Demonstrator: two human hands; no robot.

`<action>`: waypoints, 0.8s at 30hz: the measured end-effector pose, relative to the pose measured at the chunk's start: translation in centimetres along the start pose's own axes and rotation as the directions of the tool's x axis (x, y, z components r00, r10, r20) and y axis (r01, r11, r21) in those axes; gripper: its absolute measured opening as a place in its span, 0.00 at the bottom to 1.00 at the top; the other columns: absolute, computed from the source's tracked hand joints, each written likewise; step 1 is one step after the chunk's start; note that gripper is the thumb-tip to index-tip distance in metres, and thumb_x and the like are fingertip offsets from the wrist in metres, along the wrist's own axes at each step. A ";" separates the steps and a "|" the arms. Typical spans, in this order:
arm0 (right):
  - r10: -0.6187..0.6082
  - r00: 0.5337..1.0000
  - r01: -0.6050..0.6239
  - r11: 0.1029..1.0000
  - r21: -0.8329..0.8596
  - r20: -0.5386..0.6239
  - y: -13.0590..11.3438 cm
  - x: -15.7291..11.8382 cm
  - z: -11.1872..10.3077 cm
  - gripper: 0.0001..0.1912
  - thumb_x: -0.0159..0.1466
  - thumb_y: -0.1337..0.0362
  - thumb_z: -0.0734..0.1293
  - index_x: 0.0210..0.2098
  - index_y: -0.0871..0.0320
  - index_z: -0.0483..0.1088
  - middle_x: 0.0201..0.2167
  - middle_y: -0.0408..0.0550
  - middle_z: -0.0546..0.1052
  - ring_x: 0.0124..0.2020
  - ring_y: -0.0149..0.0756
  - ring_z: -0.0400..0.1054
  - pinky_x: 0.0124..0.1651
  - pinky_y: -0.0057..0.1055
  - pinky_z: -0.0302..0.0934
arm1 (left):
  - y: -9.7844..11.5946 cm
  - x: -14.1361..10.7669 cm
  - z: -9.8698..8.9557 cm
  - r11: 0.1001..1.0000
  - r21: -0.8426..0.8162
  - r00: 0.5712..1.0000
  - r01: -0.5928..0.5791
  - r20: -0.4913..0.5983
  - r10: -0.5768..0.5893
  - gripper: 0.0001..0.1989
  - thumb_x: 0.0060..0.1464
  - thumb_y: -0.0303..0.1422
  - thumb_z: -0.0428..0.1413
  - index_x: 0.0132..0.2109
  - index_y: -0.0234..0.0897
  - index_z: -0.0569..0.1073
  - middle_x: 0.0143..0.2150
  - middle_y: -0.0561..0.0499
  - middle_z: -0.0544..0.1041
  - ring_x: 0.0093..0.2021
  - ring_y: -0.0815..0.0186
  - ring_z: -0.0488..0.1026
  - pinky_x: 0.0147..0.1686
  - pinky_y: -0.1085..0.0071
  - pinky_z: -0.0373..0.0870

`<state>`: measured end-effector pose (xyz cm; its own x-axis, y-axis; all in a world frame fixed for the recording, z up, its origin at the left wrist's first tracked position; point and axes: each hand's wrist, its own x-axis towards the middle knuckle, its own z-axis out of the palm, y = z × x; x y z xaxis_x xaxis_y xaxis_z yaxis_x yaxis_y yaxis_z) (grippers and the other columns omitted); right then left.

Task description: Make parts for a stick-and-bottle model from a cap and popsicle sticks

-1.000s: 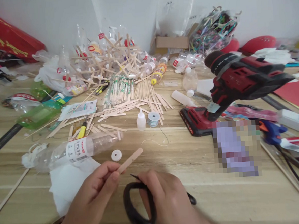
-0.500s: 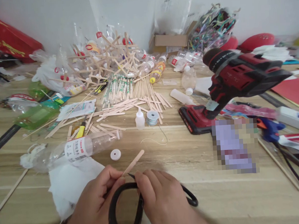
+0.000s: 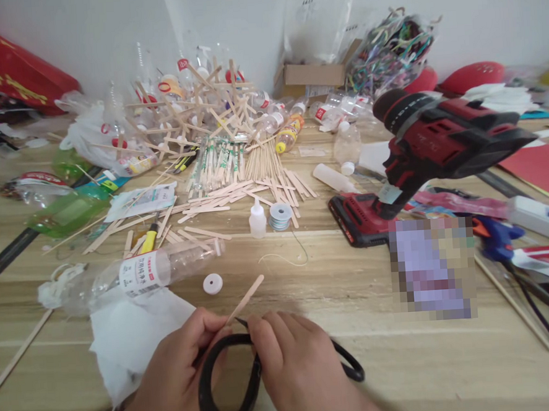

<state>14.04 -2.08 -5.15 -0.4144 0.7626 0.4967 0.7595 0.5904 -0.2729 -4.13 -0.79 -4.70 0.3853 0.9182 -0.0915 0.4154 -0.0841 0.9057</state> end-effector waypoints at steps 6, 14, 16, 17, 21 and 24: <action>0.203 0.970 -0.231 0.942 0.244 0.133 -0.3 -0.8 0.5 0.08 0.66 0.72 0.57 0.36 0.56 0.65 0.24 0.45 0.76 0.22 0.34 0.72 0.25 0.26 0.63 | -1.5 -0.6 0.5 0.862 0.441 0.951 -0.250 -0.054 0.304 0.07 0.62 0.27 0.48 0.42 0.41 0.70 0.33 0.51 0.81 0.31 0.61 0.79 0.31 0.71 0.73; 0.394 0.733 -0.680 0.414 0.605 0.555 -1.5 -0.1 0.1 0.08 0.71 0.61 0.54 0.35 0.53 0.58 0.17 0.33 0.65 0.16 0.30 0.68 0.18 0.22 0.60 | -1.5 -1.0 1.0 0.671 0.646 0.848 -0.365 -0.066 0.525 0.10 0.65 0.25 0.44 0.44 0.40 0.69 0.30 0.50 0.81 0.29 0.62 0.79 0.30 0.70 0.73; 0.330 0.908 -0.414 0.790 0.452 0.257 -1.2 -0.1 0.0 0.07 0.69 0.68 0.55 0.36 0.54 0.61 0.21 0.40 0.72 0.19 0.33 0.71 0.22 0.26 0.64 | -1.6 -1.1 0.8 0.730 0.600 0.893 -0.327 -0.057 0.447 0.09 0.64 0.26 0.46 0.43 0.41 0.70 0.32 0.50 0.81 0.31 0.62 0.80 0.31 0.71 0.74; 0.218 0.970 -0.242 0.928 0.285 0.111 -1.0 -0.2 -0.1 0.08 0.68 0.71 0.55 0.37 0.55 0.63 0.23 0.44 0.75 0.21 0.35 0.72 0.24 0.28 0.65 | -1.7 -1.1 0.7 0.763 0.566 0.916 -0.312 -0.036 0.401 0.09 0.62 0.27 0.47 0.43 0.41 0.71 0.33 0.50 0.82 0.31 0.62 0.80 0.30 0.71 0.74; -0.129 0.991 0.124 0.986 -0.113 -0.041 -0.4 -0.2 -0.6 0.14 0.65 0.77 0.53 0.41 0.60 0.66 0.25 0.51 0.79 0.22 0.40 0.73 0.24 0.33 0.66 | -2.0 -1.1 0.5 0.860 0.450 0.969 -0.239 0.051 0.242 0.07 0.58 0.27 0.51 0.41 0.41 0.73 0.31 0.52 0.81 0.29 0.62 0.80 0.27 0.72 0.74; 0.140 0.986 -0.157 0.966 0.204 0.094 -0.8 -0.1 -0.6 0.09 0.66 0.73 0.56 0.36 0.57 0.65 0.22 0.45 0.76 0.20 0.37 0.72 0.22 0.29 0.64 | -2.0 -1.2 0.5 0.850 0.444 0.949 -0.285 0.006 0.315 0.10 0.60 0.27 0.49 0.44 0.39 0.73 0.31 0.51 0.81 0.30 0.63 0.79 0.31 0.72 0.74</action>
<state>13.75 -2.74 -4.50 -0.3491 0.8595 0.3734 0.6970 0.5045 -0.5096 -4.98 -1.98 -6.60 0.5017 0.8426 0.1959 0.6088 -0.5048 0.6121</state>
